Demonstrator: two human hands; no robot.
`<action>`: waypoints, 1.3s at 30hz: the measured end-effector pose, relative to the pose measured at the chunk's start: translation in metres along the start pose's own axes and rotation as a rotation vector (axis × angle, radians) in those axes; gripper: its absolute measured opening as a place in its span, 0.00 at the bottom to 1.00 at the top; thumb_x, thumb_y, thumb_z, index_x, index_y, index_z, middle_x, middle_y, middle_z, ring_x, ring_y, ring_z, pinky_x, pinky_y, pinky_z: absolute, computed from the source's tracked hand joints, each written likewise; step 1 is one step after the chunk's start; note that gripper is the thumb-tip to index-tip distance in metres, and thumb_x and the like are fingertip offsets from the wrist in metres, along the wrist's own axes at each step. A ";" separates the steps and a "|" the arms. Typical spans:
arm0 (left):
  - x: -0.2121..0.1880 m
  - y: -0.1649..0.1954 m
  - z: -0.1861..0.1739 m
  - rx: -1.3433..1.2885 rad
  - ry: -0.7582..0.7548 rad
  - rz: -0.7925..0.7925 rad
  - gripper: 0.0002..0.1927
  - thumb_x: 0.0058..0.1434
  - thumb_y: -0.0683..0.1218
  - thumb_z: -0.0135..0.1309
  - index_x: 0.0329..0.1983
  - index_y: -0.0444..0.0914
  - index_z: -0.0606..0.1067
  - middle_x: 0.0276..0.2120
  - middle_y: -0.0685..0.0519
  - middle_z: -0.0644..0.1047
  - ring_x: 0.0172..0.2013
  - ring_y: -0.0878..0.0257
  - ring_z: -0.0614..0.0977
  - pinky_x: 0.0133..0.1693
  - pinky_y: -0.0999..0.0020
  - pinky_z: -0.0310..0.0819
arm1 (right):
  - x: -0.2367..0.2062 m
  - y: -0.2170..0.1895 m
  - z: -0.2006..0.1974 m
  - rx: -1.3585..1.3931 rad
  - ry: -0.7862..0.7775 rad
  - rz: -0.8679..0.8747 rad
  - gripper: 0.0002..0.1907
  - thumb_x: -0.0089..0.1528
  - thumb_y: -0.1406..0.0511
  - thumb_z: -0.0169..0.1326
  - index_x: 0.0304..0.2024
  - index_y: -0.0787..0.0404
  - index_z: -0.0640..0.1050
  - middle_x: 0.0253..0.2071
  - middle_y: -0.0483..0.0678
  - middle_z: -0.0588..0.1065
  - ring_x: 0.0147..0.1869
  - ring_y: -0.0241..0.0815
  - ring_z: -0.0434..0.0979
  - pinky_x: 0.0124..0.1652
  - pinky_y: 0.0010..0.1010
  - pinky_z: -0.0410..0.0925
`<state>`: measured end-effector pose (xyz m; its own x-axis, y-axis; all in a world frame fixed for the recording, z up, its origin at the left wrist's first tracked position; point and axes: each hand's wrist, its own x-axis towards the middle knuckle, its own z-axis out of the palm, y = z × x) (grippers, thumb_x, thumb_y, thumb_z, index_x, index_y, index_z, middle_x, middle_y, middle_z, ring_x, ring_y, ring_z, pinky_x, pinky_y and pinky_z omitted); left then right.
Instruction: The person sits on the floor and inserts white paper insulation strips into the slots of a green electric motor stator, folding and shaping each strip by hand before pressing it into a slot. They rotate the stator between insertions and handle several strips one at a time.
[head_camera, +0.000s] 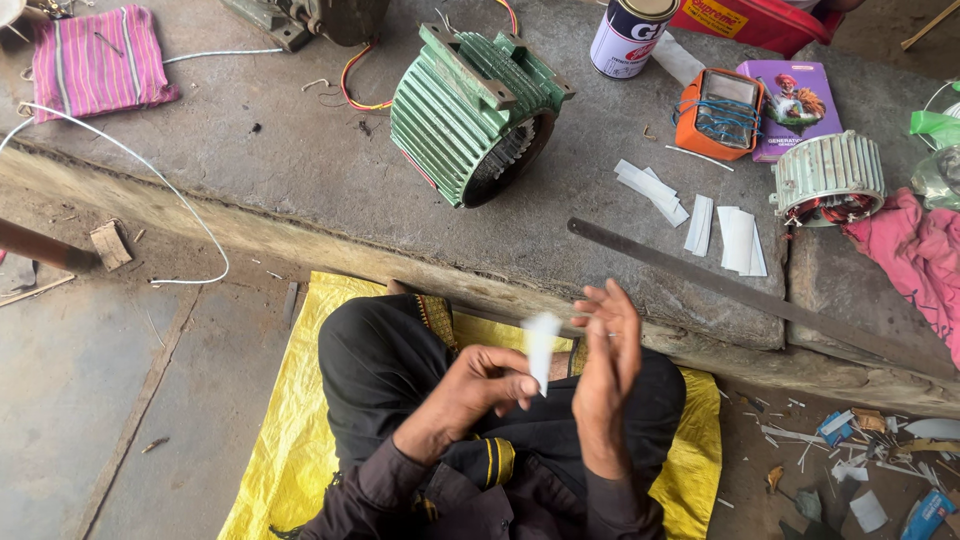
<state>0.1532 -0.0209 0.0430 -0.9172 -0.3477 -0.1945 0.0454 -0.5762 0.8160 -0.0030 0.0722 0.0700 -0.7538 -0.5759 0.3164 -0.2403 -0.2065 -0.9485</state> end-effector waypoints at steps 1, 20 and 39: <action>0.003 -0.005 0.004 0.003 0.021 0.029 0.11 0.59 0.47 0.66 0.40 0.34 0.82 0.29 0.57 0.82 0.27 0.73 0.78 0.25 0.77 0.66 | 0.000 -0.001 0.005 0.016 -0.028 -0.001 0.24 0.71 0.64 0.45 0.69 0.65 0.67 0.60 0.55 0.74 0.59 0.43 0.75 0.57 0.36 0.70; 0.011 -0.024 0.017 -0.117 0.103 0.160 0.12 0.64 0.48 0.63 0.43 0.35 0.78 0.27 0.56 0.79 0.23 0.75 0.71 0.24 0.79 0.61 | -0.027 0.003 0.016 -0.022 -0.153 -0.064 0.27 0.71 0.66 0.47 0.72 0.66 0.62 0.60 0.55 0.73 0.62 0.45 0.75 0.61 0.37 0.70; 0.025 -0.006 0.016 -0.064 0.190 0.401 0.16 0.75 0.48 0.49 0.58 0.32 0.73 0.44 0.55 0.76 0.42 0.73 0.75 0.42 0.77 0.73 | -0.059 0.017 -0.006 0.327 -0.264 0.361 0.11 0.60 0.77 0.62 0.44 0.72 0.78 0.39 0.52 0.81 0.43 0.38 0.81 0.45 0.28 0.74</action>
<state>0.1235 -0.0142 0.0422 -0.7335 -0.6791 0.0292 0.4125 -0.4106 0.8132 0.0335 0.1077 0.0350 -0.5640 -0.8257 0.0054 0.2392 -0.1696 -0.9560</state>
